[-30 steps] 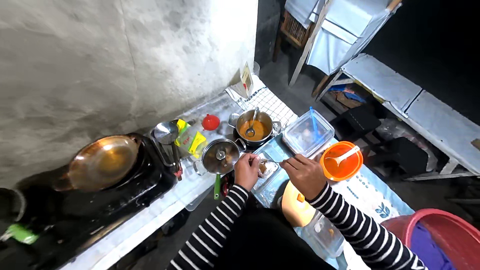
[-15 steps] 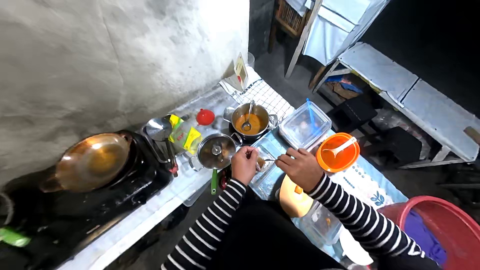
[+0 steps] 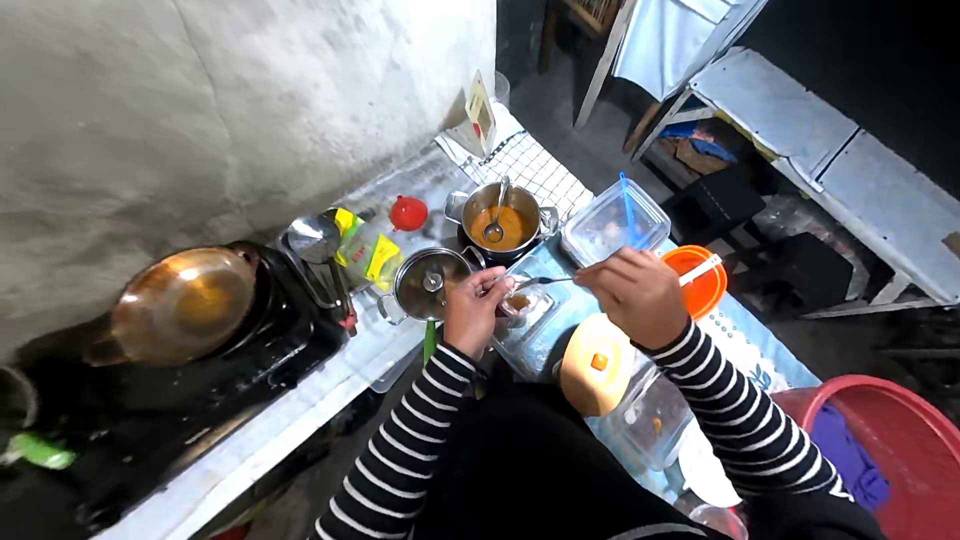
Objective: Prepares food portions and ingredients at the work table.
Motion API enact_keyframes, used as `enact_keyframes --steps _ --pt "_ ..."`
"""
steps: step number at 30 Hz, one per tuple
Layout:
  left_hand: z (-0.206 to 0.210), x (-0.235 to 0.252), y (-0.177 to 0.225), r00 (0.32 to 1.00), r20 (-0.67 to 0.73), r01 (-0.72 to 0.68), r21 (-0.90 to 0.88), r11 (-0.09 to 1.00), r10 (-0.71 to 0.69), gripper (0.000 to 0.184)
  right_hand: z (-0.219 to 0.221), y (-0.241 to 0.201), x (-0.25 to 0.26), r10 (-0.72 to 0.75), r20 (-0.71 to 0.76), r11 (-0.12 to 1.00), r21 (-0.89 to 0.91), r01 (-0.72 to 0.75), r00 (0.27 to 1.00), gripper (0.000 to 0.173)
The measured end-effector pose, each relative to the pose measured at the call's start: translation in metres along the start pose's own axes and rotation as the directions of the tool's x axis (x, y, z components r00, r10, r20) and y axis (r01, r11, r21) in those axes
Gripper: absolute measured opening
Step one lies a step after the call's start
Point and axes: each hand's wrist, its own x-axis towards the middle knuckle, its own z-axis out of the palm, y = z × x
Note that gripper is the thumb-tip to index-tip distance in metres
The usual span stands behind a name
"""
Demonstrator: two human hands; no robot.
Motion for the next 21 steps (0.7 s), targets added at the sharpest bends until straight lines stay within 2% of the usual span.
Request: enact_keyframes --steps 3,5,7,9,10,11,15,19,21 --pt "-0.016 -0.010 0.016 0.998 -0.042 -0.055 -0.109 0.993 0.050 0.027 0.011 0.026 -0.001 0.158 -0.004 0.985 0.072 -0.157 0.987 0.012" --pt "-0.026 -0.018 0.020 0.995 -0.075 -0.076 -0.209 0.975 0.062 0.025 0.036 0.034 -0.009 0.326 0.169 0.943 0.005 -0.332 0.930 0.013" --pt "-0.035 -0.026 0.022 0.993 -0.101 -0.094 -0.307 0.947 0.066 0.023 0.068 0.028 -0.010 0.473 0.422 0.878 -0.149 -0.455 0.774 0.018" --pt "-0.043 -0.036 0.023 0.991 -0.121 -0.103 -0.359 0.928 0.063 0.021 0.097 0.013 -0.006 0.558 0.614 0.820 -0.305 -0.484 0.558 0.024" --pt "-0.048 -0.040 0.020 0.989 -0.127 -0.112 -0.373 0.921 0.069 0.020 0.106 0.006 -0.001 0.582 0.667 0.800 -0.366 -0.476 0.465 0.026" --pt "-0.052 -0.043 0.015 0.988 -0.137 -0.121 -0.383 0.916 0.073 0.019 0.114 0.001 0.003 0.596 0.688 0.789 -0.406 -0.461 0.413 0.027" --pt "-0.069 -0.049 -0.028 0.977 -0.215 -0.090 -0.368 0.925 0.009 0.014 0.138 -0.009 0.005 0.606 0.708 0.791 -0.486 -0.371 0.363 0.029" --pt "-0.078 -0.048 -0.077 0.964 -0.267 -0.063 -0.289 0.955 -0.017 0.020 0.150 -0.012 0.004 0.530 0.766 0.839 -0.411 -0.357 0.364 0.030" --pt "-0.078 -0.043 -0.100 0.967 -0.254 -0.040 -0.246 0.969 -0.024 0.024 0.160 -0.017 0.000 0.457 0.790 0.881 -0.339 -0.330 0.409 0.029"
